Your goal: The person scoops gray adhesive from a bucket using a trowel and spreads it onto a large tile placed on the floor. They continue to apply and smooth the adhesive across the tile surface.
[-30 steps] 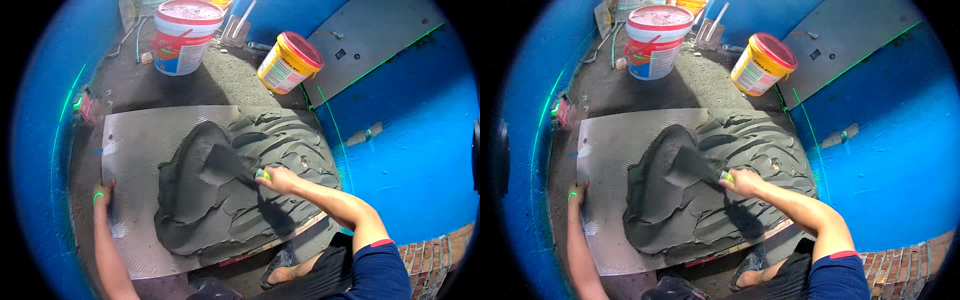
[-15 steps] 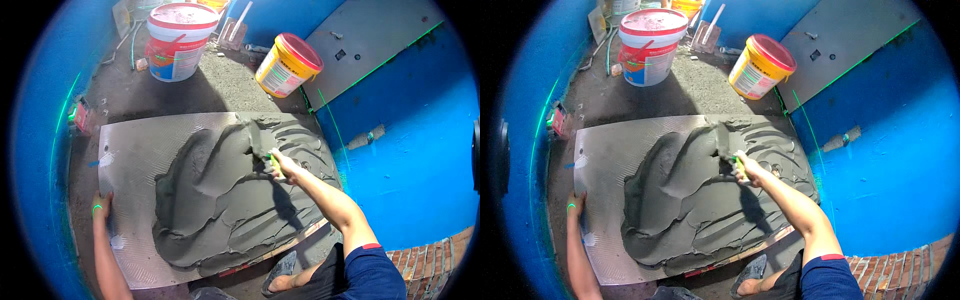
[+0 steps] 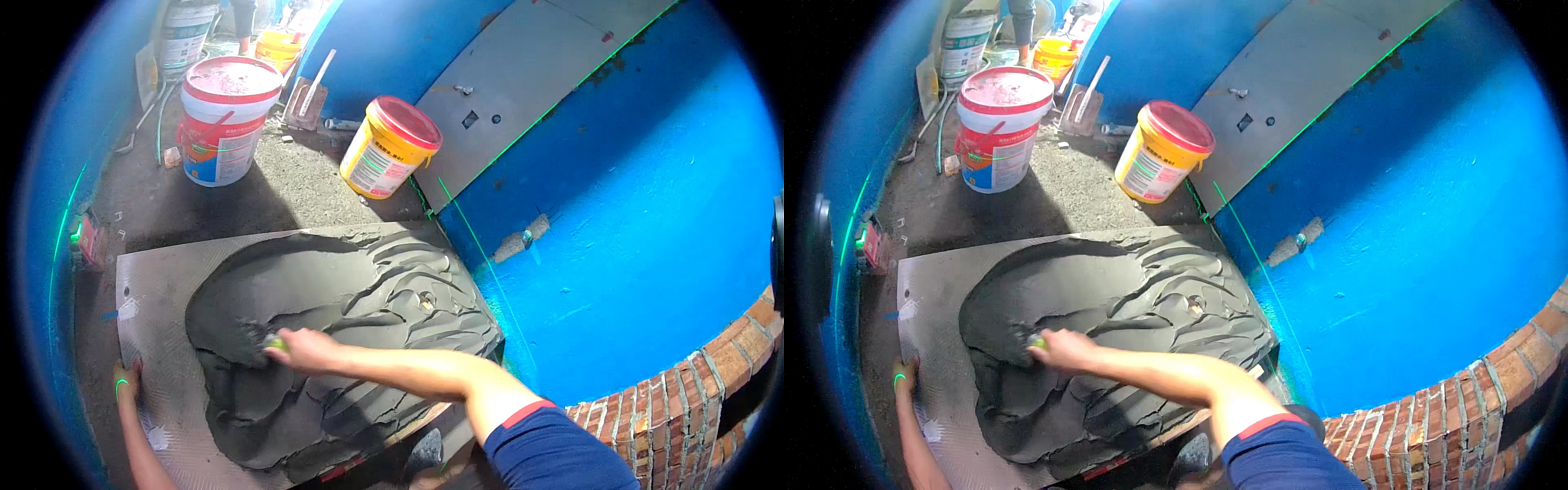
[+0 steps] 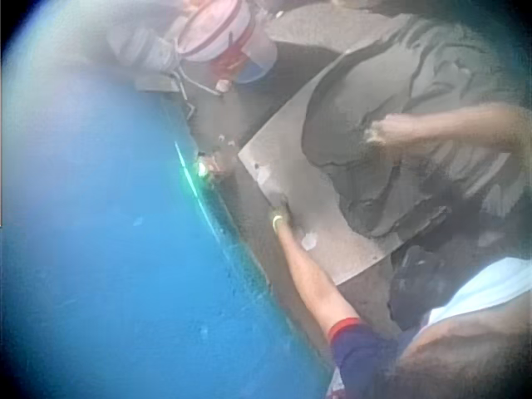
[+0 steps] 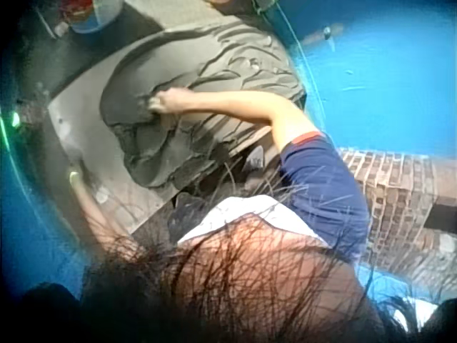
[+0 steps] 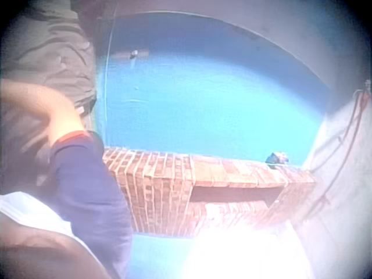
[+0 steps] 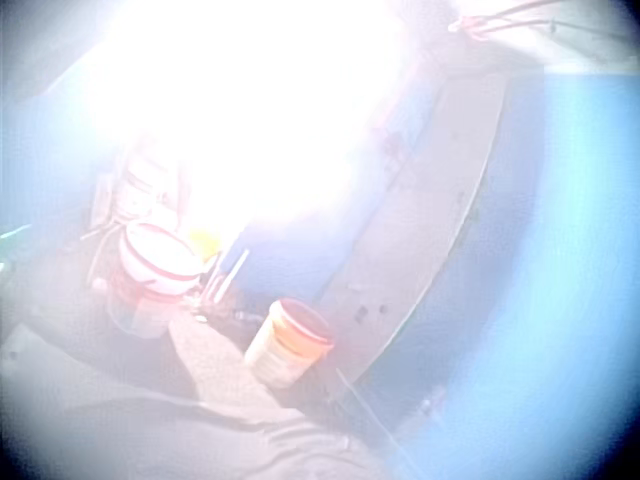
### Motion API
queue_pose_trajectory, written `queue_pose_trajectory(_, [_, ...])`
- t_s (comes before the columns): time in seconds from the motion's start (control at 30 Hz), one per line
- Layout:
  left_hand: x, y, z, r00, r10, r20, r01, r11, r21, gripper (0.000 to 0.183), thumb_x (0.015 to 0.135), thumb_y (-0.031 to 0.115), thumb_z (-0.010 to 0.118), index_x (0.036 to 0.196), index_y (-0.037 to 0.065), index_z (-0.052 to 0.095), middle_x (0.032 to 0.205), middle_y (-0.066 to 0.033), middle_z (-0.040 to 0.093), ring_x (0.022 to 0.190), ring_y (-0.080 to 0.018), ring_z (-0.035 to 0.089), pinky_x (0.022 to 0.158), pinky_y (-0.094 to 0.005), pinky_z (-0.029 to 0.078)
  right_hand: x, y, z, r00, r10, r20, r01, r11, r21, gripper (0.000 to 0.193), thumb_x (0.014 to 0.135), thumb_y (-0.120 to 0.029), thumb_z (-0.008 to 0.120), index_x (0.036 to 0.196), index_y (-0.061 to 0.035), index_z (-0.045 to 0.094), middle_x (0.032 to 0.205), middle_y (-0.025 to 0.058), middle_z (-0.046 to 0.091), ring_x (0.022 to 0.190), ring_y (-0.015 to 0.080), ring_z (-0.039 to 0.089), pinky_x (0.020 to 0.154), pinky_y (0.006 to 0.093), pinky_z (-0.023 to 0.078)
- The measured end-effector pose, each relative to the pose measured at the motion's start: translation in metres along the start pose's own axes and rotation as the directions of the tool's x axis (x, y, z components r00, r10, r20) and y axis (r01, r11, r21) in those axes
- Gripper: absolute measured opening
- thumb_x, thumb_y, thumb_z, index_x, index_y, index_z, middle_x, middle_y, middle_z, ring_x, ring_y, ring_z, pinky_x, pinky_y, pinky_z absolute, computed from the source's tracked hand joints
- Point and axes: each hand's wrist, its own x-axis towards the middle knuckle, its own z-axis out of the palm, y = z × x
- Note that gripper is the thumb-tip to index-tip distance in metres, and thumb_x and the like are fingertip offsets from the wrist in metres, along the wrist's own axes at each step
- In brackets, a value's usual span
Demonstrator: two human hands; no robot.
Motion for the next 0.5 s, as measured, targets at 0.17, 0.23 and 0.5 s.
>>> queue_pose_trajectory(0.17, [-0.018,0.028,-0.016,0.994,-0.103,0.043,0.098,0.991,0.096,0.082,0.083,0.049,0.070,0.135,-0.011,0.047,0.133,-0.0325,0.053,0.127,-0.0417,0.052,0.105,-0.0441,0.042,-0.049,0.106,-0.062,0.961,0.175,-0.216,-0.232,0.933,-0.277,0.058,0.094,-0.058,0.049,0.113,-0.0036,0.056,0.095,0.0248,0.070,0.089,0.0421,0.068,0.079,0.0527,0.053])
queue_pose_trajectory(0.23, [-0.007,0.022,-0.012,0.996,-0.092,-0.014,0.094,0.985,0.147,0.086,0.082,0.052,0.070,0.136,-0.010,0.047,0.136,-0.0317,0.051,0.129,-0.0416,0.050,0.106,-0.0437,0.040,-0.062,0.164,-0.079,0.909,0.296,-0.294,-0.375,0.887,-0.268,0.062,0.092,-0.060,0.050,0.114,-0.0029,0.058,0.092,0.0274,0.069,0.092,0.0454,0.066,0.080,0.0534,0.052])
queue_pose_trajectory(0.5, [-0.013,0.034,-0.010,0.990,-0.135,0.032,0.130,0.984,0.125,0.083,0.080,0.050,0.071,0.136,-0.007,0.048,0.135,-0.0318,0.052,0.127,-0.0432,0.050,0.105,-0.0450,0.041,-0.042,0.241,-0.140,0.806,0.588,0.069,-0.378,0.421,0.825,0.045,0.100,-0.045,0.042,0.082,-0.0061,0.056,0.066,0.0059,0.056,0.048,0.0181,0.053,0.045,0.0332,0.045])
